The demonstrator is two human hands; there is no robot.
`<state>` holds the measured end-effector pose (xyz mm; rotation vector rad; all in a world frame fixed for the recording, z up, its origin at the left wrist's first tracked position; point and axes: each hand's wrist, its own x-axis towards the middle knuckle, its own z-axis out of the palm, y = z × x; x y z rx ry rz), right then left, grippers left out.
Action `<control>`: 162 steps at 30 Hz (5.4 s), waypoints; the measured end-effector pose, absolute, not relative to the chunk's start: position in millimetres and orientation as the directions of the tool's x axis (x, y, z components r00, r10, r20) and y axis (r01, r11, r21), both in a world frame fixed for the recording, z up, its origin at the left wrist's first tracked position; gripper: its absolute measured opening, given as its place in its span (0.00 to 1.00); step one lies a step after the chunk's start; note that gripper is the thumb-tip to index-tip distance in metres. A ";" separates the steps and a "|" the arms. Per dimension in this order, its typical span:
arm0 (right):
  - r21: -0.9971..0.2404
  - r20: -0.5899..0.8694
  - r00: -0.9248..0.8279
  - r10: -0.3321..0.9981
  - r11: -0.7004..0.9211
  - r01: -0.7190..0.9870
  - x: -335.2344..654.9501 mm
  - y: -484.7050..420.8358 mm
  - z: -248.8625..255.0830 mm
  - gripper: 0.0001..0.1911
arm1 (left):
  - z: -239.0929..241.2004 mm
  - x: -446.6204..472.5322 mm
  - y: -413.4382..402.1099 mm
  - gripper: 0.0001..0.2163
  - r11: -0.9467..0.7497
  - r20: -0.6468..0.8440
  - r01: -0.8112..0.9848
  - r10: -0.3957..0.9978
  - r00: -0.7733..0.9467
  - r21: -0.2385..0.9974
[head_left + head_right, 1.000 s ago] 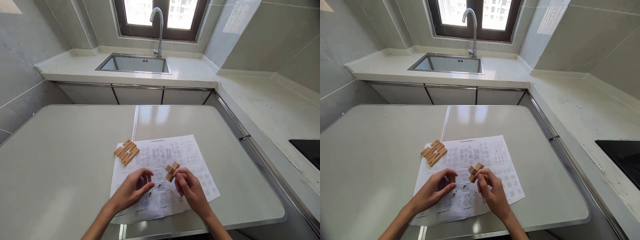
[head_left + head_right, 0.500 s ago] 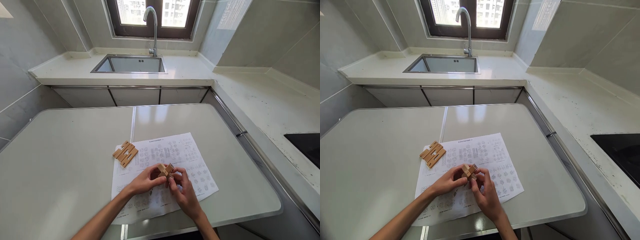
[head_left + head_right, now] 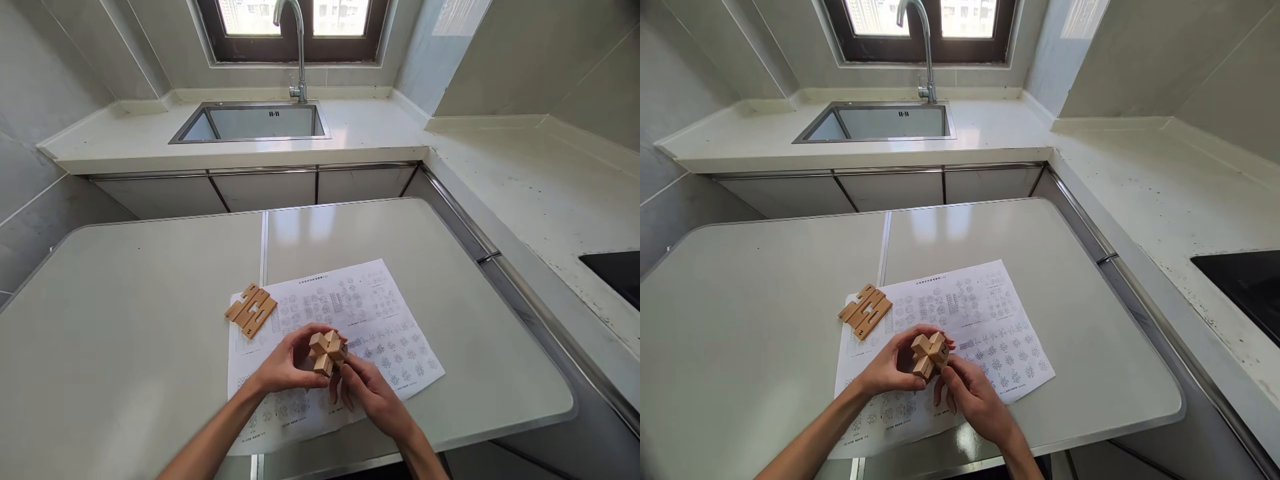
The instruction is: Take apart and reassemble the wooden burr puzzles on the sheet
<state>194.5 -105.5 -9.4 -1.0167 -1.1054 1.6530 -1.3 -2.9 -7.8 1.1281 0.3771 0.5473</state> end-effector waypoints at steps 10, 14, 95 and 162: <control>-0.914 -0.202 -0.348 0.915 -0.304 -0.270 192.6 -106.2 1.4 0.18 | -9.1 -1.7 -2.4 0.38 0.369 0.016 -0.219 0.481 0.877 0.903; -0.922 -0.221 -0.309 0.925 -0.302 -0.244 190.7 -110.0 1.0 0.17 | -8.1 -2.9 -2.4 0.38 0.356 0.014 -0.212 0.486 0.874 0.910; -0.897 -0.325 -0.022 0.946 -0.315 -0.309 176.6 -125.3 -3.4 0.31 | -16.0 2.2 -7.3 0.33 0.211 0.065 -0.383 0.801 0.596 0.899; -0.903 0.204 0.342 0.917 0.040 0.429 179.7 -139.6 4.1 0.07 | -2.2 6.7 -13.4 0.33 -0.079 0.056 0.002 0.728 0.683 0.997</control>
